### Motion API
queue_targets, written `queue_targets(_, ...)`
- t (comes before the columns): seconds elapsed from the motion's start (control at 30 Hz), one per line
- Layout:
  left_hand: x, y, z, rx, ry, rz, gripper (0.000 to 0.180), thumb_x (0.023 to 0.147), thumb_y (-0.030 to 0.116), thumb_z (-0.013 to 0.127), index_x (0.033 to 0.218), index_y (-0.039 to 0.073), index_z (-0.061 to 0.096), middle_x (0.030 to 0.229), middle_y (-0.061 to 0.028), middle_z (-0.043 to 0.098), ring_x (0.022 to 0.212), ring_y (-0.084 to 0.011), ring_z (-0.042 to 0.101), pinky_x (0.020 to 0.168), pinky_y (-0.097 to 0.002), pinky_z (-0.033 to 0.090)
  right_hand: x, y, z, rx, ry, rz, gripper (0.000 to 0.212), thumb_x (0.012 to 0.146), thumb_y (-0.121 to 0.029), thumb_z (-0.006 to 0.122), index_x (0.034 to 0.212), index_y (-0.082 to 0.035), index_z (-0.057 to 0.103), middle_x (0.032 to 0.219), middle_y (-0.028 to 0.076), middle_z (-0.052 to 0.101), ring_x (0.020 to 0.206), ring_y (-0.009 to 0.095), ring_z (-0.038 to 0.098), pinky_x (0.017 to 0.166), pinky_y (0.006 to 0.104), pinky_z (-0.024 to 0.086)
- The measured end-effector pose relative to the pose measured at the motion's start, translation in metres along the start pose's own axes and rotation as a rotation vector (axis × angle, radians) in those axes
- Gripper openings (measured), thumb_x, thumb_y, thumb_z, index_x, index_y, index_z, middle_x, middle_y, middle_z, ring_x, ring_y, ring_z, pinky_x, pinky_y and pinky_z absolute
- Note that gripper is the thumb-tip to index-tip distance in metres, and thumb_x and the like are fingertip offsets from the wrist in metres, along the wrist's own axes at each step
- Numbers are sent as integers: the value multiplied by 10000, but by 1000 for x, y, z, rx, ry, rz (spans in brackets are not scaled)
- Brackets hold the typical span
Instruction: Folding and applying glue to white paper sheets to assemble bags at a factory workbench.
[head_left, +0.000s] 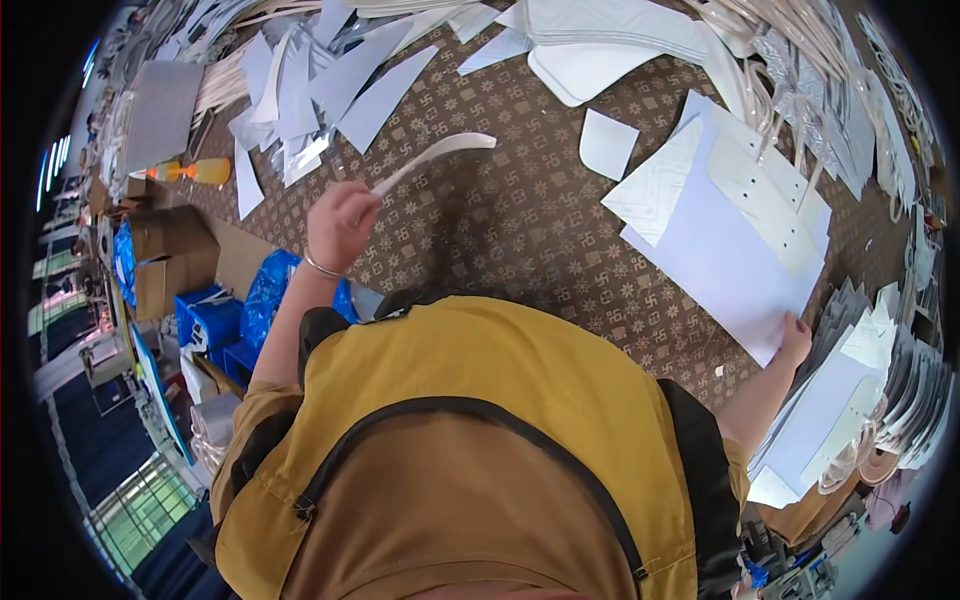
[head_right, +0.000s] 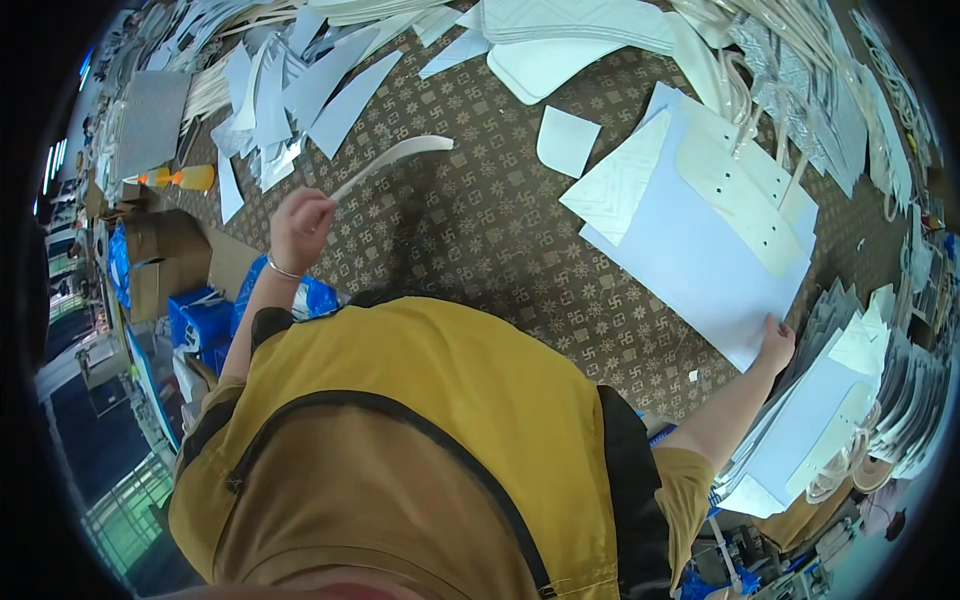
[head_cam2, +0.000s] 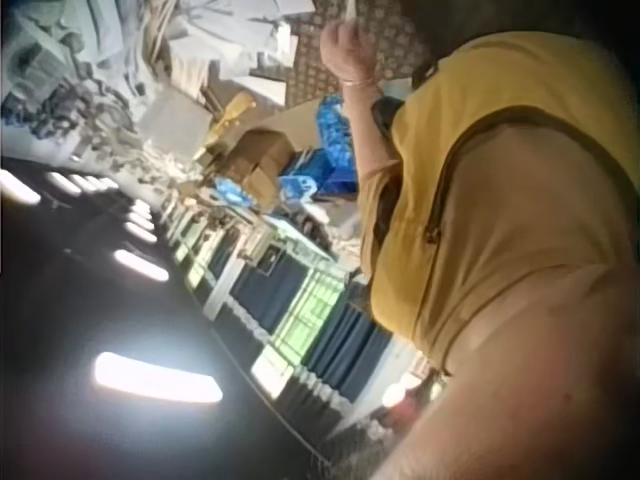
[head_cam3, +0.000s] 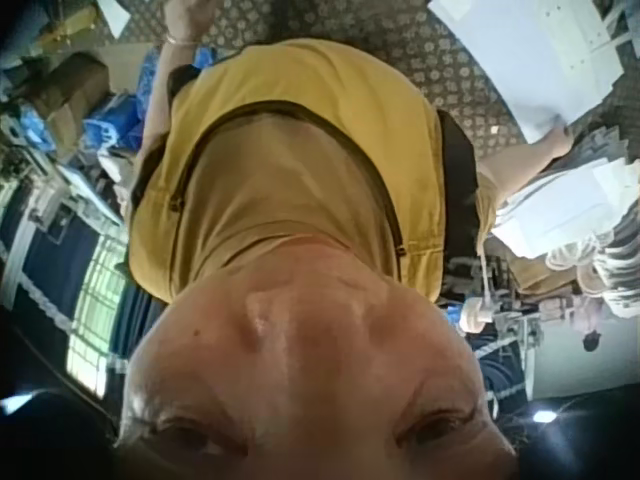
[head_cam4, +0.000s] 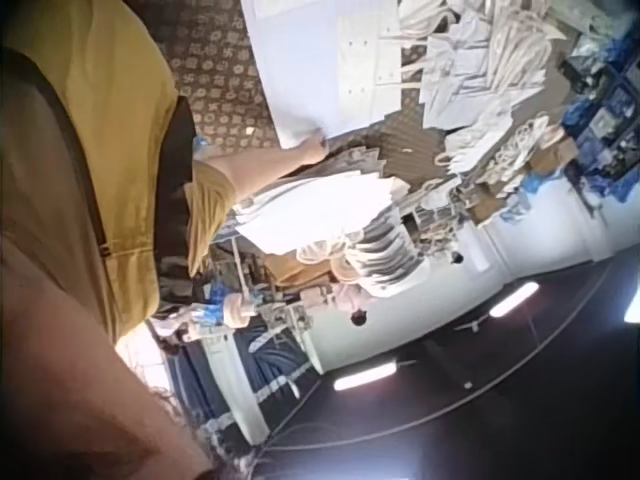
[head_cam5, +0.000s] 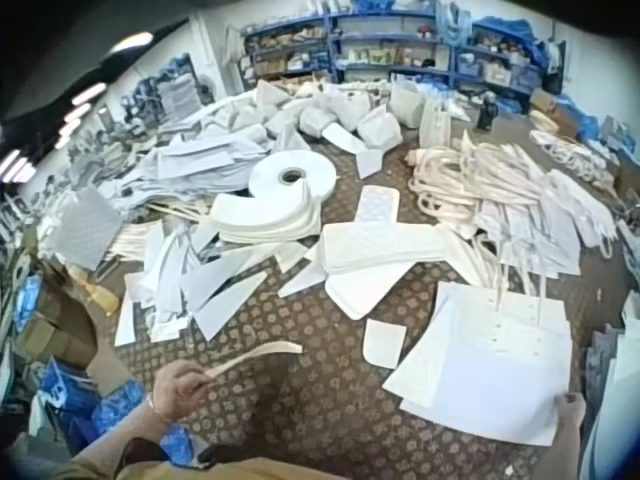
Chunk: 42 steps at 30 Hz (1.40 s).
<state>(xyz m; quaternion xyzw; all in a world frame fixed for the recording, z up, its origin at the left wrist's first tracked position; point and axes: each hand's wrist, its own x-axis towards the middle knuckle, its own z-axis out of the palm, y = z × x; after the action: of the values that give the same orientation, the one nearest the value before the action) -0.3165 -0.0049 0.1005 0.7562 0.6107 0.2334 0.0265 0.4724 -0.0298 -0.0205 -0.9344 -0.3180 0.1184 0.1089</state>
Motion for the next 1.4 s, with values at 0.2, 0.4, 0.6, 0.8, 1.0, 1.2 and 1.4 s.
queue_targets(0.2,-27,22,9,15,-280,369,148,681,20,660,807,81,613,848,-69,595,750,-276,590,635,-372,488,-2,-10,-4,-140,84,-6,631,682,-493,706,1096,-28,602,1073,137,635,994,296,598,846,390,464)
queue_targets(0.4,-35,18,17,-100,-102,97,173,663,22,653,811,98,606,870,-71,587,791,-276,586,686,-364,484,-32,-41,-21,-231,160,-16,640,670,-500,708,1076,-13,619,1070,166,631,1019,308,587,867,394,458)
queue_targets(0.6,-1,-42,-16,-618,283,-318,145,836,-15,593,977,16,610,932,-31,630,839,-87,562,770,-220,449,-41,-31,-23,84,-26,-161,461,726,-261,706,1069,27,594,1007,180,640,912,272,616,778,361,470)
queue_targets(0.8,25,-44,-56,-829,460,-274,154,864,6,589,1017,-9,599,938,-31,628,863,-81,568,781,-201,445,-147,-39,-29,804,-209,-57,339,824,-88,590,1141,12,525,1041,107,617,921,194,583,800,313,458)
queue_targets(1.0,44,-45,-88,-1022,447,-175,150,869,-10,573,1016,-33,592,926,-32,631,856,-70,568,775,-191,441,-313,-13,40,1174,-232,30,323,840,-24,561,1159,-3,514,1089,83,597,971,165,558,845,296,446)
queue_targets(1.2,66,-46,-92,-1311,299,-78,180,850,-27,586,1030,-28,593,921,-32,641,832,-59,573,763,-181,437,-397,-106,83,874,-295,-184,358,845,-84,577,1182,7,495,1091,99,606,989,188,568,843,304,448)
queue_targets(1.4,73,26,-58,-1352,123,9,215,817,-18,627,1030,7,618,923,-36,663,768,-46,575,665,-187,450,-440,-217,82,-60,562,-359,390,844,-302,605,1074,11,571,858,109,638,756,218,614,689,325,495)
